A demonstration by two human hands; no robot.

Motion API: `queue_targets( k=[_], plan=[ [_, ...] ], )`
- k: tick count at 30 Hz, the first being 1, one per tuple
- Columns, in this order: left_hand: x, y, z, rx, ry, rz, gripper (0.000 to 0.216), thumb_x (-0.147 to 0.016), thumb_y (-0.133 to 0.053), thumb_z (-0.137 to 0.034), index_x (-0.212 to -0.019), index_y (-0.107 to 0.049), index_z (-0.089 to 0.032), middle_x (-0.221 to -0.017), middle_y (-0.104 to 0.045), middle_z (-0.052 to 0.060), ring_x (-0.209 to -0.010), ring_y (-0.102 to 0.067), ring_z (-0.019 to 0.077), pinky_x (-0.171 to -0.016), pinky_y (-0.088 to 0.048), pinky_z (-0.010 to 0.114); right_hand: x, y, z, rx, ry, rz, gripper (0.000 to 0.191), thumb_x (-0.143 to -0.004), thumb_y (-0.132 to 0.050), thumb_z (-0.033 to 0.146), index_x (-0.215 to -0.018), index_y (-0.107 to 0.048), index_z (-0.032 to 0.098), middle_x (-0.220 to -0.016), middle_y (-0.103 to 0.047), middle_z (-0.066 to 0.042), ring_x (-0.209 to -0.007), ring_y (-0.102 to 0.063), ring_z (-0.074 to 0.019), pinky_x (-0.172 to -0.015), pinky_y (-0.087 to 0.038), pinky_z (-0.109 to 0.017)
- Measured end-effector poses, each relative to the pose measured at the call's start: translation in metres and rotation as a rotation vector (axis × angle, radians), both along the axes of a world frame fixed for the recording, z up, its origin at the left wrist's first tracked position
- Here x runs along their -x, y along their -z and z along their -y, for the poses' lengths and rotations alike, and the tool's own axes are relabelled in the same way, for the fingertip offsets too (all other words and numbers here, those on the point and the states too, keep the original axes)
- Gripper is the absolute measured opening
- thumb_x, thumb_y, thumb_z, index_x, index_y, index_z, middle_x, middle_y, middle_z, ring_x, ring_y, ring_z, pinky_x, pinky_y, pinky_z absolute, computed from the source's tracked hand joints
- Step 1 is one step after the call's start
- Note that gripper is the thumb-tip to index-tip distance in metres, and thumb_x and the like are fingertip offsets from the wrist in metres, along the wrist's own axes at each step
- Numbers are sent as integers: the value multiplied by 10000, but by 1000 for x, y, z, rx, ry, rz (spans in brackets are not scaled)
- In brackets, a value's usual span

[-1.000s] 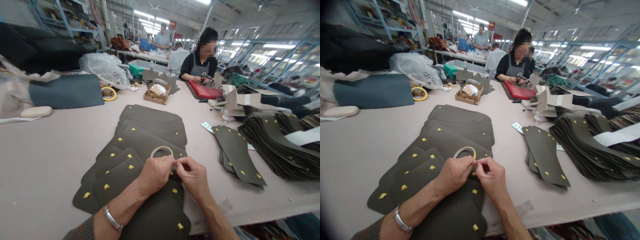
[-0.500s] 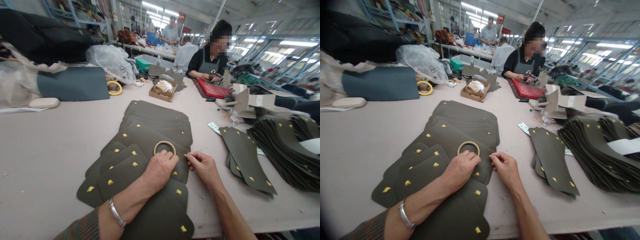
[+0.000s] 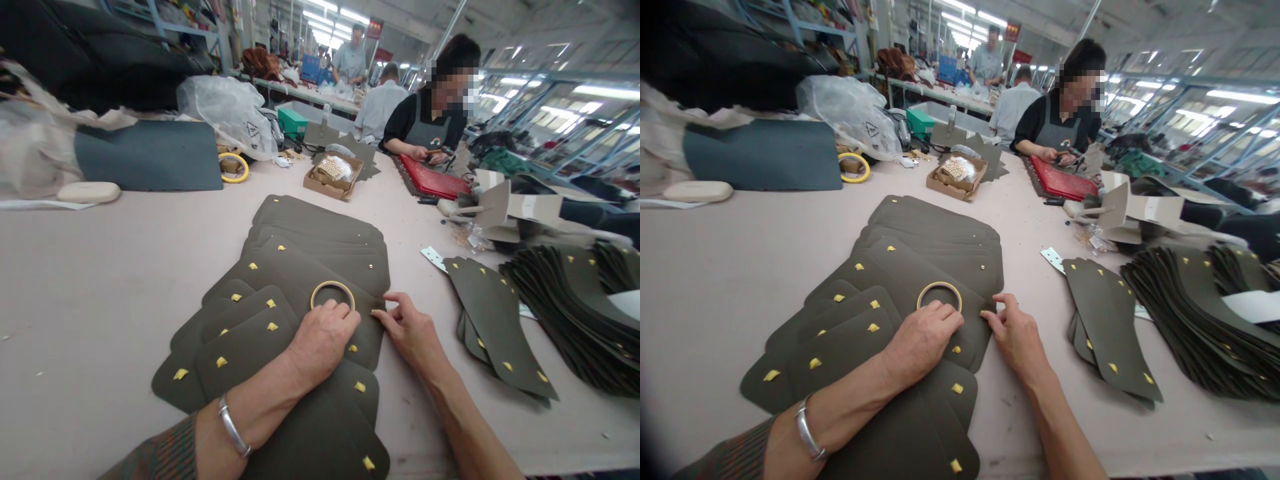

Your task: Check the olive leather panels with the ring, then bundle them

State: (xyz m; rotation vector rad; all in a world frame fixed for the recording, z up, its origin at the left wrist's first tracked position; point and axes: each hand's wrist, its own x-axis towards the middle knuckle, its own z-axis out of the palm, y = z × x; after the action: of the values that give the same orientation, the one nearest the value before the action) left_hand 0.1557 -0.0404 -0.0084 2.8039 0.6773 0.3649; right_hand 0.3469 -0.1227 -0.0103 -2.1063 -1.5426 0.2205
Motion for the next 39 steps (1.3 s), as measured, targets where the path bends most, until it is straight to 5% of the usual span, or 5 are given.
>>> queue_targets(
  k=[5,10,21,29,39],
  plan=[
    [0,-3,-1,19,-5,4,144,-935,-444,-158,-890,-577,-189,-888,-587,43,-843,-522,200,-722,-501,327,-6,-1,13,-85,-329,200,247,-940,-397,193,-1003,-636,214,-971,-655,-73,-880,-643,-166,-789,-523,-285],
    [1,-2,-1,23,-13,8,146,-934,-437,-155,-895,-574,-188,-890,-591,41,-852,-523,210,-729,-503,337,-3,-3,7,-5,-392,323,298,-949,-375,168,-1072,-646,185,-960,-648,-92,-875,-644,-173,-795,-532,-293],
    [0,-3,-1,33,-14,1,148,-933,-432,-150,-900,-570,-192,-901,-592,39,-859,-524,212,-742,-507,340,32,11,11,18,116,403,245,-919,-479,232,-988,-705,169,-816,-675,-69,-716,-638,-198,-661,-462,-299],
    [1,-3,0,29,-18,-9,137,-934,-434,-155,-913,-565,-194,-915,-592,32,-872,-524,213,-744,-496,336,44,6,25,146,3,564,311,-861,-461,90,-1072,-677,164,-816,-622,-78,-744,-596,-217,-660,-463,-304],
    [4,-4,-4,-101,3,49,155,-927,-418,-141,-910,-565,-186,-840,-591,39,-820,-537,214,-807,-446,385,25,5,8,-100,68,265,337,-893,-378,140,-1159,-586,145,-1048,-652,-117,-980,-595,-243,-883,-483,-384]
  ],
)
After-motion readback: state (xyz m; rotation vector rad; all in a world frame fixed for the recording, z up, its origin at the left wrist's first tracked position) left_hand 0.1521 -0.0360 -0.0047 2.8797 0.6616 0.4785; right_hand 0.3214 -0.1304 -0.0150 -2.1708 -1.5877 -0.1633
